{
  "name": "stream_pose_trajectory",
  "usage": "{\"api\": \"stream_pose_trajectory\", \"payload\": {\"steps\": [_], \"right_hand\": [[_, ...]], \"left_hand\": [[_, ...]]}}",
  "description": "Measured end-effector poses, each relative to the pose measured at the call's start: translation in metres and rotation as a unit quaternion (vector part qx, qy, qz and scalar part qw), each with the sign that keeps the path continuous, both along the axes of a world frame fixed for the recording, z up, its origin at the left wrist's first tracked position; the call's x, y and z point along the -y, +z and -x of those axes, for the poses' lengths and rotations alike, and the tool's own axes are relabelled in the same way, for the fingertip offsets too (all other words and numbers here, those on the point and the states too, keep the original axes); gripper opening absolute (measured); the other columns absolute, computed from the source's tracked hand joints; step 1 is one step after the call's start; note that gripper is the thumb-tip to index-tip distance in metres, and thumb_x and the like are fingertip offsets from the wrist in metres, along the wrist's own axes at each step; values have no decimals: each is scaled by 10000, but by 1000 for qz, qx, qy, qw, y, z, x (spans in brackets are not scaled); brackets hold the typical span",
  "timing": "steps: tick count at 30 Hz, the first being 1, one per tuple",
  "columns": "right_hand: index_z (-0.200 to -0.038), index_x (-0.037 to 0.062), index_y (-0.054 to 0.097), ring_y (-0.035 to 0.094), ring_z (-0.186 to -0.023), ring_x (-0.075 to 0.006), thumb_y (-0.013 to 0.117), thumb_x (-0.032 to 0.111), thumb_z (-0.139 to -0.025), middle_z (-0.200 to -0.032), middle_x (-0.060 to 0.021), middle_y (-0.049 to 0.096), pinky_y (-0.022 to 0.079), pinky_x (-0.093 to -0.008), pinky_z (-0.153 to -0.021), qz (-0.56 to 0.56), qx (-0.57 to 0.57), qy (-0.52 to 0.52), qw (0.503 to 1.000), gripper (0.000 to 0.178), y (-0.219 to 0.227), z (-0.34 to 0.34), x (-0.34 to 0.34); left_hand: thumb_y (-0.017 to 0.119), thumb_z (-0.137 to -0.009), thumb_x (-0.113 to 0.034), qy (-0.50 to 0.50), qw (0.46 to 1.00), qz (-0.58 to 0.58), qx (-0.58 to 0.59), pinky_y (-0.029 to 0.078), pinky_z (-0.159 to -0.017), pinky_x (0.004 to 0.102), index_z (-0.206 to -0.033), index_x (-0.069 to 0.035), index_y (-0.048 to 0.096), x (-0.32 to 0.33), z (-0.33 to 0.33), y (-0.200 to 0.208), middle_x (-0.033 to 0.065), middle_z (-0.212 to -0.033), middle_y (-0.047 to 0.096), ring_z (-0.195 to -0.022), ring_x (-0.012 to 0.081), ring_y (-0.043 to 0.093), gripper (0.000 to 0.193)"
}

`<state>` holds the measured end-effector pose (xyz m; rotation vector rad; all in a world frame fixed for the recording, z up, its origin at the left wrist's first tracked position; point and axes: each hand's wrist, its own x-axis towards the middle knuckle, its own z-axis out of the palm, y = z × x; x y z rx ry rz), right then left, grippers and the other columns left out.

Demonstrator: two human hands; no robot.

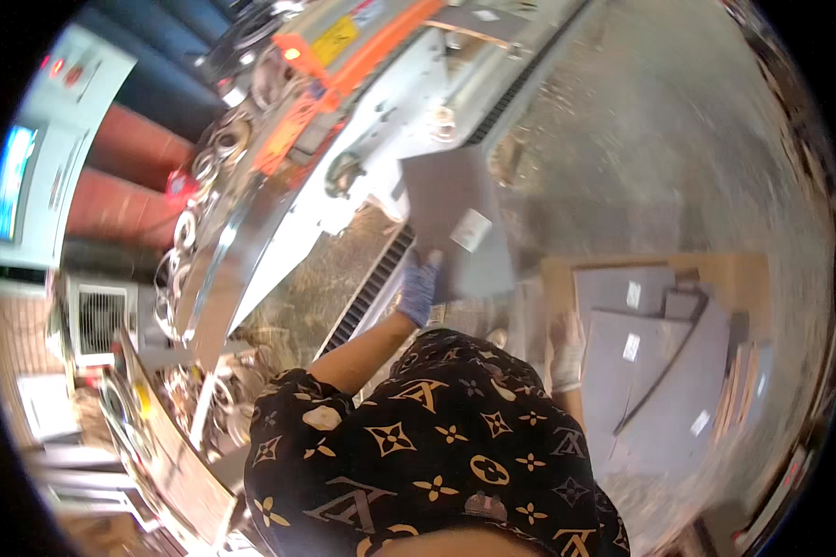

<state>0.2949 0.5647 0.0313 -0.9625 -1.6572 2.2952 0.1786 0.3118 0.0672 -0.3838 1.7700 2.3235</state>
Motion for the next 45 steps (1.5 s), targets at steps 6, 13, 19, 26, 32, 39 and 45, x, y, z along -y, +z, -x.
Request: {"api": "stream_pose_trajectory", "payload": {"steps": [6,13,19,26,32,39,45], "right_hand": [[-1135,96,555,545,-837,-126,566,381,-867,-1007,-14,580,446,-283,-778,59,100,85,990,391,-32,4,15],[-1133,91,554,545,-831,-126,557,377,-874,-997,-15,578,449,-277,-756,54,91,90,990,385,-31,34,30],[-1110,92,555,544,-796,-122,562,375,-872,-964,-19,577,451,-268,-729,76,116,60,989,370,-48,29,42],[-1108,63,552,541,-794,-126,564,354,-876,-964,-23,576,450,-271,-730,88,110,70,988,372,-57,23,43],[-1146,45,539,546,-896,-151,557,346,-882,-1028,-46,574,447,-294,-805,21,130,23,991,402,-51,15,25],[-1188,55,510,529,-1033,-288,600,284,-815,-1127,-158,558,419,-390,-890,-417,166,-67,891,447,-56,-25,-58],[-1333,140,343,363,-1228,-316,723,374,-620,-1343,-135,378,334,-450,-972,-630,537,-108,550,841,2,-110,-185]], "left_hand": [[588,-851,-248,312,949,-49,-14,477,-819,457,-1302,-118,304,133,37,-54,123,-1237,447,-1042,294,510,549],[505,-885,-320,349,934,-60,54,447,-874,413,-1293,-67,370,223,156,-109,133,-1238,491,-1050,282,537,499],[506,-876,-286,369,918,-106,102,496,-787,435,-1184,-53,485,221,193,-78,127,-1111,571,-933,278,591,387],[471,-888,-271,381,912,-103,116,494,-803,423,-1195,-62,492,222,194,-75,121,-1137,566,-966,274,587,371],[407,-907,-307,302,937,-118,129,450,-878,396,-1222,-66,480,191,222,-52,108,-1193,540,-1028,268,557,403],[410,-876,-426,123,976,-116,136,399,-918,409,-1288,-114,415,193,333,-94,65,-1306,425,-1125,270,452,517],[413,-851,-529,209,953,-80,202,355,-953,420,-1345,-156,359,136,312,-50,27,-1403,327,-1208,272,363,622]]}}
